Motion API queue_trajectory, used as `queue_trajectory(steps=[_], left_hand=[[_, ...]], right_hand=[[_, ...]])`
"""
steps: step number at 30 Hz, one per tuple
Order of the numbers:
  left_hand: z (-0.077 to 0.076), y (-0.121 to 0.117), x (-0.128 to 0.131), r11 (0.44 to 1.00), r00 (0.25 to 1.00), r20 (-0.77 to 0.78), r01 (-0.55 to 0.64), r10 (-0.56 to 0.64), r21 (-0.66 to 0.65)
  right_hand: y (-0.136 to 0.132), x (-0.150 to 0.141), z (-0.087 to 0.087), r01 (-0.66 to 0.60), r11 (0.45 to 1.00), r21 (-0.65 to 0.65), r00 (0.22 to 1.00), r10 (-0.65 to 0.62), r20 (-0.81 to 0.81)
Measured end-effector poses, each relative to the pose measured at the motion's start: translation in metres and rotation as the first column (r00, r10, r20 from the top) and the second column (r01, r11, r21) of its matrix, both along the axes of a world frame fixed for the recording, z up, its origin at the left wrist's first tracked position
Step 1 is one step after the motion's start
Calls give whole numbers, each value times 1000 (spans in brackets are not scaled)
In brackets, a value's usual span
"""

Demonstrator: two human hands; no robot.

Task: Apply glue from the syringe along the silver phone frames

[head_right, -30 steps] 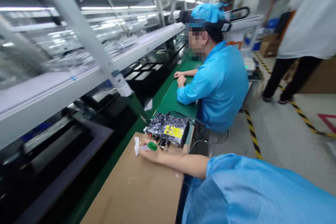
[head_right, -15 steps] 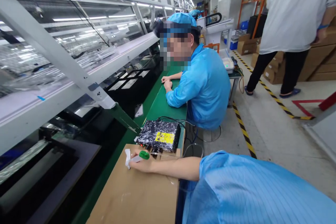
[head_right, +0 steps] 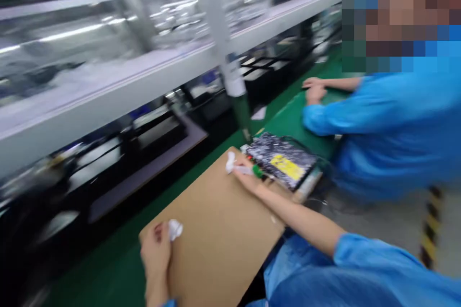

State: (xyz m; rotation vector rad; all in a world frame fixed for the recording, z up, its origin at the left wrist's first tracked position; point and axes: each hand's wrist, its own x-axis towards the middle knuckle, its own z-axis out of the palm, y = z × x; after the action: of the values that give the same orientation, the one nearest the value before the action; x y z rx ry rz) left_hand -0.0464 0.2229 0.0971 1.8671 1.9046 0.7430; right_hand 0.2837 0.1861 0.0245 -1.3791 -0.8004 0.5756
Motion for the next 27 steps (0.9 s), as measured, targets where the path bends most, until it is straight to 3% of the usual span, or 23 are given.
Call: queue_trajectory(steps=[3,5,6,9,12,19,24,27], left_hand=[[-31,-3,-14,997,993,89,-81,80,11],[-54,0,-26,993,988,110,-110,106,30],[-64,1,-31,991,986,113,-125,119,45],[-80,-4,-43,981,981,103,-172,162,94],[-78,-4,-57,961,969,73,-243,235,134],[-55,19,-105,904,906,-76,-402,416,147],[-40,33,-103,902,890,-154,-418,430,108],[-34,41,-99,893,878,-166,-440,449,90]], right_hand=[[-9,6,-19,-54,998,-33,998,55,17],[-11,13,-33,73,996,-45,988,-66,139],[-13,16,-40,77,996,-39,982,-69,176],[-21,20,-51,34,999,-22,976,-28,214],[-27,19,-52,11,999,-31,980,-5,197],[-17,11,-48,35,999,-25,987,-31,157],[-6,-2,-42,-109,994,-17,993,108,-57],[4,-5,-42,-123,992,-14,989,122,-78]])
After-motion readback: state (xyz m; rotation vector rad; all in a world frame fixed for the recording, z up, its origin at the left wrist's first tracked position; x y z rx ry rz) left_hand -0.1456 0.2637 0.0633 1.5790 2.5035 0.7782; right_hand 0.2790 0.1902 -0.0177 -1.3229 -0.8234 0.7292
